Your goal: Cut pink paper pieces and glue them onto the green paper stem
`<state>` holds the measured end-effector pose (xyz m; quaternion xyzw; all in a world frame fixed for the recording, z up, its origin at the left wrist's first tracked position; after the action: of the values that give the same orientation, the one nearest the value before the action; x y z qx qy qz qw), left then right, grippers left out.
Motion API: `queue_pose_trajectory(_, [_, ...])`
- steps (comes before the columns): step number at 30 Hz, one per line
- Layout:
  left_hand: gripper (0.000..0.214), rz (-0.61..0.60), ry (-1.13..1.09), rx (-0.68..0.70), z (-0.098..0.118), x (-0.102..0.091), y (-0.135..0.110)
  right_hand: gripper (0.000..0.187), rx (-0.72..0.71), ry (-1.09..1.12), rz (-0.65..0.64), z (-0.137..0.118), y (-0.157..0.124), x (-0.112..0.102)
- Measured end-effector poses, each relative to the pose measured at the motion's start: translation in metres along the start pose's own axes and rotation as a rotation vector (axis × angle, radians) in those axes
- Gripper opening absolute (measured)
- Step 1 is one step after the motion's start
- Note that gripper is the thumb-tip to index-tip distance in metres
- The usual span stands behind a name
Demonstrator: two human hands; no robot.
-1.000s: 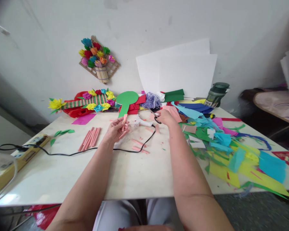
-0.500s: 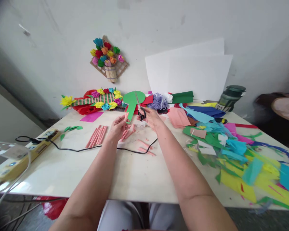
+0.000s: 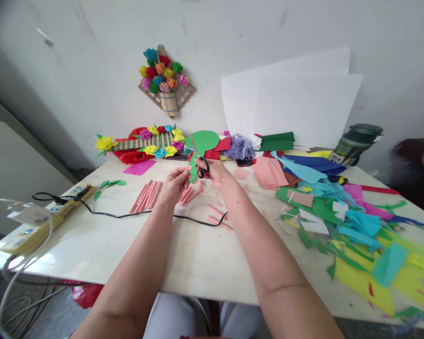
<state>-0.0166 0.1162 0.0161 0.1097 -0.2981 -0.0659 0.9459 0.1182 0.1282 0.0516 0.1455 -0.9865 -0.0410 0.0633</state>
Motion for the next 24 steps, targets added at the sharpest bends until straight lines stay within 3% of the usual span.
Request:
queue_pose_trajectory(6, [0.030,-0.020,-0.049,-0.038,-0.001,-0.003,0.000,0.041,0.039,-0.102,0.031,0.000,-0.002,0.002])
queue_pose_trajectory(12, [0.030,-0.015,-0.043,-0.072,0.000,0.000,-0.002,0.038,0.015,-0.216,0.201,-0.004,-0.002,0.001])
queue_pose_trajectory(18, [0.031,-0.042,-0.006,-0.090,-0.001,0.003,-0.002,0.049,0.006,-0.240,0.246,0.000,0.001,0.003])
queue_pose_trajectory(24, [0.039,-0.022,-0.040,-0.083,0.003,0.008,-0.004,0.048,0.021,-0.266,0.261,0.003,-0.001,0.008])
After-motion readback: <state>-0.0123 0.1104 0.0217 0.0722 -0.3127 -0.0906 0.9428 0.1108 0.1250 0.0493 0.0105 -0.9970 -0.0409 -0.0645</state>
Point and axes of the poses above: each hand's wrist, its own y-axis towards the middle knuckle, its own x-axis out of the palm, z = x × y, the point moved 4 cm from there along y, towards the middle knuckle, and after that the axes turned 10 degrees about -y, right-handed, at the moved point
